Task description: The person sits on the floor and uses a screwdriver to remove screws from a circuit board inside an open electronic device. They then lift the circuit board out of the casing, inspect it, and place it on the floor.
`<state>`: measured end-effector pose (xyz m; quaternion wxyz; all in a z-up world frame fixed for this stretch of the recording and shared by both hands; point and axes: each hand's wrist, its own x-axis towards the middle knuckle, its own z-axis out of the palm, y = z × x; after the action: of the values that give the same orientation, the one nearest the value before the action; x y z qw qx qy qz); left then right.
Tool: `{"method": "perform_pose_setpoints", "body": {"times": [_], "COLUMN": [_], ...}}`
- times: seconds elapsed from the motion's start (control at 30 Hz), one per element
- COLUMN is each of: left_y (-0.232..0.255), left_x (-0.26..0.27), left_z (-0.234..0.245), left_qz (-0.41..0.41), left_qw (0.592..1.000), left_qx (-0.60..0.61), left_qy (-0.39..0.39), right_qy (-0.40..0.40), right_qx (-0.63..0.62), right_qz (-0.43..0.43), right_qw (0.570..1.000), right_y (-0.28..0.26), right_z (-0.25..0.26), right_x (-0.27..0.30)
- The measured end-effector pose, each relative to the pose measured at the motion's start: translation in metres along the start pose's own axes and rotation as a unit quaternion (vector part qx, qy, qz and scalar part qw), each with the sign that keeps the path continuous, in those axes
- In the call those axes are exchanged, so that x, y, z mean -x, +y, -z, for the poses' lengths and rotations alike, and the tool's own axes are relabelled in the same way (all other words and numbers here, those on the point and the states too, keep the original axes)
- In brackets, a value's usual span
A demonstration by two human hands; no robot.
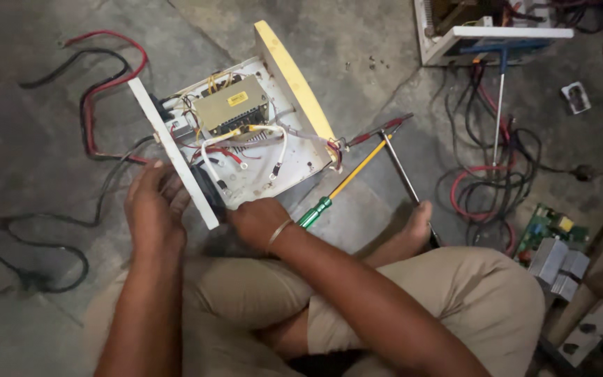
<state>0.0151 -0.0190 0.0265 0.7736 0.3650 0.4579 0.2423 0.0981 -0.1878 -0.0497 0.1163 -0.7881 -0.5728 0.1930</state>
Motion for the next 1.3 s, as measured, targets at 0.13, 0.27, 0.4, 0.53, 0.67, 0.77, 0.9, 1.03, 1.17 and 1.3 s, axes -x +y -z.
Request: {"method": "perform_pose_setpoints", "body": {"times": [0.13, 0.27, 0.4, 0.53, 0.67, 0.77, 0.9, 1.03, 1.17, 1.3], "left_y": [0.000, 0.000, -0.001, -0.003, -0.002, -0.003, -0.002, -0.001, -0.001, -0.001], "left_x": [-0.001, -0.002, -0.004, -0.005, -0.007, -0.004, -0.002, -0.003, -0.002, -0.001], "left_z": [0.000, 0.000, -0.001, -0.001, 0.001, 0.001, 0.001, -0.002, 0.000, -0.003], "left_qz": [0.008, 0.011, 0.012, 0.015, 0.016, 0.012, 0.006, 0.009, -0.007, -0.002], "left_qw": [1.000, 1.000, 0.999, 0.998, 0.999, 0.999, 1.000, 1.000, 1.000, 1.000], "left_qx": [0.000, -0.013, -0.024, -0.038, -0.026, -0.018, -0.009, -0.017, -0.006, -0.012], "left_qy": [0.020, 0.014, 0.028, 0.037, 0.010, 0.024, 0.013, 0.020, 0.006, 0.002], "right_qy": [-0.037, -0.036, -0.005, 0.076, 0.089, 0.031, 0.023, 0.014, 0.016, 0.039], "right_qx": [-0.026, -0.048, -0.005, -0.002, -0.028, -0.002, 0.015, 0.039, 0.038, 0.042], "right_qz": [-0.001, -0.018, -0.012, 0.015, 0.024, 0.010, 0.027, 0.022, 0.028, 0.074], "right_qw": [0.999, 0.998, 1.000, 0.997, 0.995, 0.999, 0.999, 0.999, 0.999, 0.996], "right_y": [0.007, 0.005, 0.000, -0.007, -0.007, -0.002, 0.001, -0.008, -0.015, -0.001], "right_z": [0.011, 0.012, 0.001, -0.007, -0.003, 0.006, 0.007, 0.001, -0.001, 0.011], "right_x": [0.000, 0.002, -0.003, 0.004, 0.006, 0.006, 0.002, 0.000, 0.001, 0.005]}}
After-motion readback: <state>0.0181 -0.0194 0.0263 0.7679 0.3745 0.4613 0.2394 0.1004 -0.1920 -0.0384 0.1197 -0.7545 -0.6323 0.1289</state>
